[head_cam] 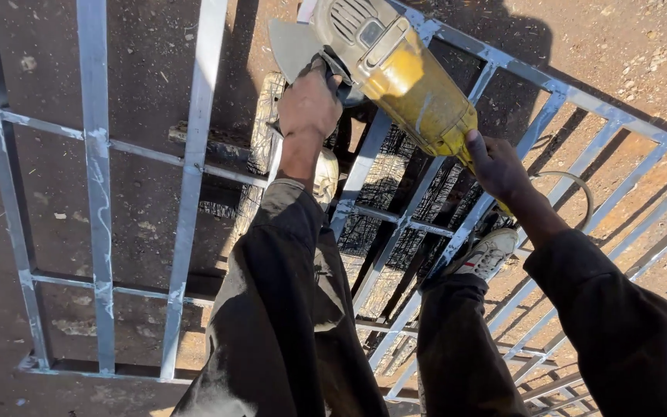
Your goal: Using an angle grinder to smooth out welded joints on a metal frame structure.
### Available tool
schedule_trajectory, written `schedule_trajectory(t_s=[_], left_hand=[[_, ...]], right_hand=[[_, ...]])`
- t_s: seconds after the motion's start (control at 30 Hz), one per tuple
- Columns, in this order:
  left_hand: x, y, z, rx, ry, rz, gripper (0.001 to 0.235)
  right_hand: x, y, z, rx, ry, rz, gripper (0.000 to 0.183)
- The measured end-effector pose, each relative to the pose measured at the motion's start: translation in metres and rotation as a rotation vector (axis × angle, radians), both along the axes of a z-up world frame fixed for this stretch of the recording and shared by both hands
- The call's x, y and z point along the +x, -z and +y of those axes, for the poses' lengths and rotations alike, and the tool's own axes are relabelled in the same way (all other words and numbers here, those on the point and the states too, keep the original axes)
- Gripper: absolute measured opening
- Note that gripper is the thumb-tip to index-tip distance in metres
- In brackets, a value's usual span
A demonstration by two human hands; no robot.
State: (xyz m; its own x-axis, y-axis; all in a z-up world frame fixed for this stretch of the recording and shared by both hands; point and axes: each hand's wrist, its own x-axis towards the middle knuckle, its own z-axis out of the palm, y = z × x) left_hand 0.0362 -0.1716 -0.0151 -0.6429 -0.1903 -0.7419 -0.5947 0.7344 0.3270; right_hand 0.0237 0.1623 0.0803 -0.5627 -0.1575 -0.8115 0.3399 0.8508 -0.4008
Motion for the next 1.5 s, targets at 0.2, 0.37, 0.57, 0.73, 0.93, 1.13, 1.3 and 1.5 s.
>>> schedule_trajectory(t_s=[0.2, 0.37, 0.57, 0.73, 0.93, 1.13, 1.3, 1.5], left_hand=[[0.000, -0.006, -0.014, 0.015, -0.012, -0.095, 0.052], [0.005, 0.007, -0.038, 0.052, 0.104, -0.175, 0.053], [-0.015, -0.035, -0.044, -0.012, 0.080, -0.129, 0.053], [-0.012, -0.052, -0.041, -0.024, 0.069, -0.171, 0.054], [0.002, -0.029, -0.042, -0.023, 0.028, -0.152, 0.053], [0.005, -0.019, -0.029, -0.030, -0.016, -0.085, 0.053], [0.008, 0.005, -0.019, 0.003, 0.012, -0.105, 0.055], [-0.021, -0.046, 0.007, 0.066, -0.215, -0.094, 0.038]], right_hand=[[0.008, 0.011, -0.008, 0.022, 0.033, 0.002, 0.087], [0.037, 0.000, -0.036, 0.026, 0.118, -0.014, 0.079], [0.036, 0.009, -0.036, 0.064, 0.126, 0.021, 0.086], [0.032, -0.006, -0.040, 0.077, 0.106, -0.017, 0.085], [0.030, 0.007, -0.032, 0.100, 0.069, -0.017, 0.086], [0.018, 0.006, -0.012, 0.080, 0.059, 0.032, 0.086], [-0.002, 0.015, -0.001, 0.067, 0.068, 0.063, 0.080], [-0.052, 0.006, 0.016, 0.045, -0.099, -0.047, 0.087]])
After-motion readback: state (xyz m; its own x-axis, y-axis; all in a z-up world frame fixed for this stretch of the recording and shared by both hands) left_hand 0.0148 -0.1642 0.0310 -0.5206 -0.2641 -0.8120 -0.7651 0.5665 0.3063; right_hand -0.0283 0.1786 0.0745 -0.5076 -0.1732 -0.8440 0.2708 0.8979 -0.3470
